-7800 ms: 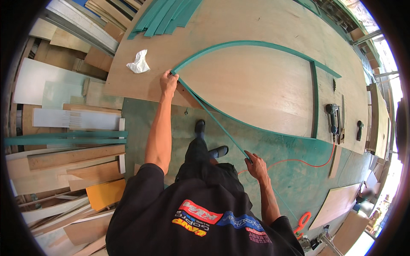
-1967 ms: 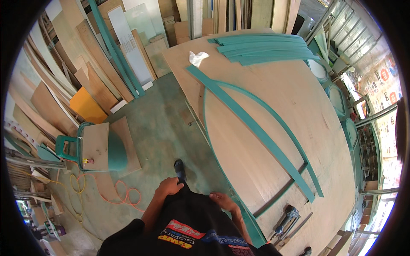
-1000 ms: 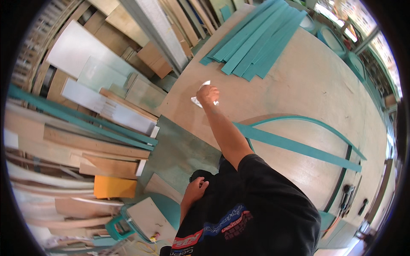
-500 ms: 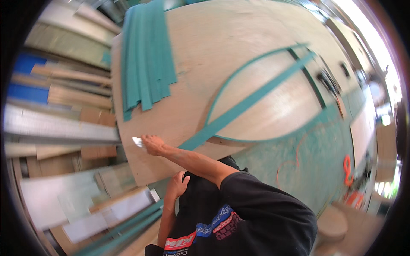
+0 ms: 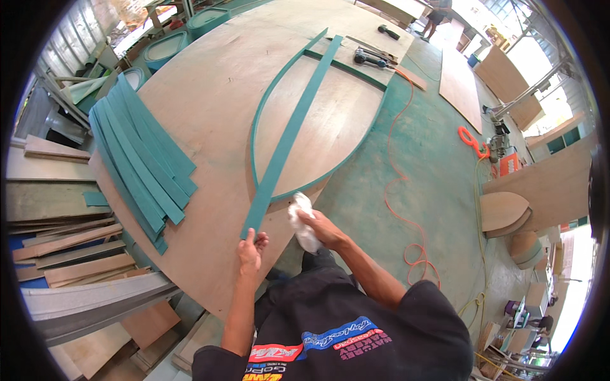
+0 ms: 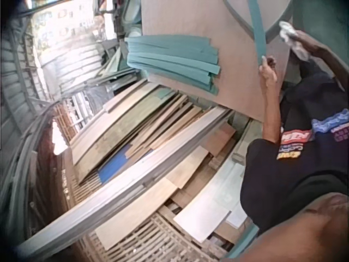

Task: The person cleans a wooden board, aligns a curved green frame piece onto it, and secures the frame with a pneumatic nailer.

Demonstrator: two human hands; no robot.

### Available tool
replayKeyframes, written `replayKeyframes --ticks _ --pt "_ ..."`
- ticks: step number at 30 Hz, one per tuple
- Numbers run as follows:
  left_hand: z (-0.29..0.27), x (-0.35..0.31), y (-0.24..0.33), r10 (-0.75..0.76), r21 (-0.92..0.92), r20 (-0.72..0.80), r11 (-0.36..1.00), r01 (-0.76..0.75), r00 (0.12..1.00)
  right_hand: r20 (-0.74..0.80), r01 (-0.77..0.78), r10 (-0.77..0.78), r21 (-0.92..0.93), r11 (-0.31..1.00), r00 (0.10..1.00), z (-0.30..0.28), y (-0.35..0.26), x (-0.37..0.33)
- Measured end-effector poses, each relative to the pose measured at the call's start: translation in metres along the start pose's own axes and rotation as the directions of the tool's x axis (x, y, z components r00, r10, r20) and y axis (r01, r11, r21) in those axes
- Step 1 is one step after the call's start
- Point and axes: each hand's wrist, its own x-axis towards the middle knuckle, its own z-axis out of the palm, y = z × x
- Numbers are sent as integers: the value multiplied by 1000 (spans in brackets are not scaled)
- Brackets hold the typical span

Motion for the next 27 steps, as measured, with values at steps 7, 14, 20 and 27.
replayKeyframes --ticks 7,14,20,27 --pt "-23 29 40 41 62 -42 997 -38 998 -241 46 -50 -22 999 969 -49 50 -78" --pt "-38 35 51 76 130 -94 989 -63 993 -285 182 -336 -454 872 898 -62 67 -48" --pt "-23 32 35 141 149 -273 983 -103 951 -417 49 -173 -291 956 892 -103 54 -32" --pt "-43 41 11 645 780 -400 613 -127 651 -372 347 -349 -76 935 860 -192 16 -10"
